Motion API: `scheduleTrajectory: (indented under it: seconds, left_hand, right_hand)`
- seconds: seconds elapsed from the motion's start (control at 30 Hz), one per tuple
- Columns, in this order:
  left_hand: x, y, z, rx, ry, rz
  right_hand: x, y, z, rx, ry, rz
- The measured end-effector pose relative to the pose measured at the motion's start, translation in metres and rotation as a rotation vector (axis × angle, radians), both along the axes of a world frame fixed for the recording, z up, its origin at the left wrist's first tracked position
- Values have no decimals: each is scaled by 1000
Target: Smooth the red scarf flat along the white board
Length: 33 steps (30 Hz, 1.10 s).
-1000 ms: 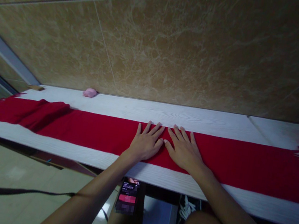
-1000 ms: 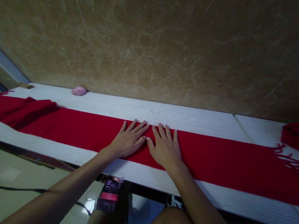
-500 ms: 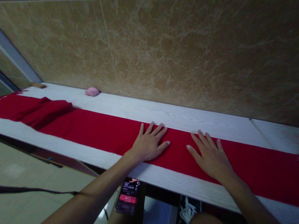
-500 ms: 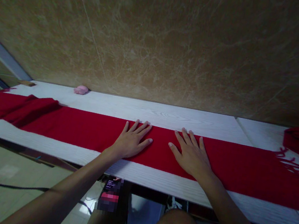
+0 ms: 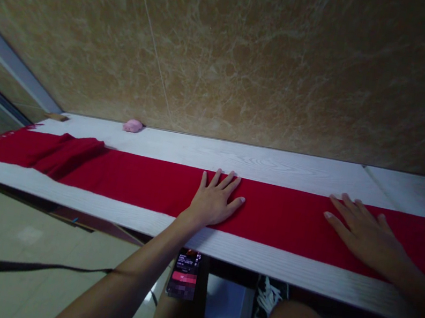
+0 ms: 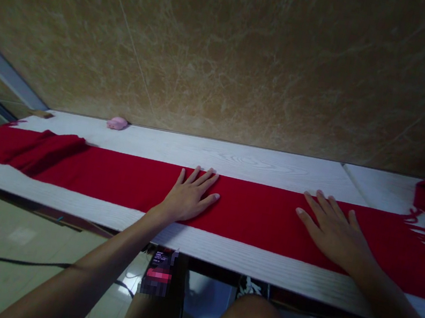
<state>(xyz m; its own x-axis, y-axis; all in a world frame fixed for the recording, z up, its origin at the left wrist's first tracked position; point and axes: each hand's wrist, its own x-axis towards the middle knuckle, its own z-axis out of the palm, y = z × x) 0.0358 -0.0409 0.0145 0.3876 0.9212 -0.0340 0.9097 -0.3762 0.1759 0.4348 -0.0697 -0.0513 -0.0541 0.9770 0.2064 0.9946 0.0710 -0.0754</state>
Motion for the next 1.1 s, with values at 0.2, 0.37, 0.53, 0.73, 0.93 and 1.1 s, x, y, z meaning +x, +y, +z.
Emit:
scheduleTrajectory:
  seconds: [0.2, 0.37, 0.53, 0.73, 0.93, 1.1]
  left_hand:
    - [0, -1, -1, 14, -7, -3]
    - [-1, 0, -3, 17, -22, -5]
    - [0, 0, -3, 10, -33, -8]
    - [0, 0, -4, 24, -36, -6]
    - [0, 0, -1, 13, -20, -13]
    - [1, 0, -1, 21, -6, -12]
  right_hand:
    - [55, -5, -4, -14, 33, -26]
    - [43, 1, 8, -14, 50, -136]
    - [-62, 7, 32, -1, 54, -47]
    - [-166, 17, 40, -97, 42, 134]
    - [-168, 20, 31, -132, -19, 166]
    - [-134, 16, 29, -120, -40, 115]
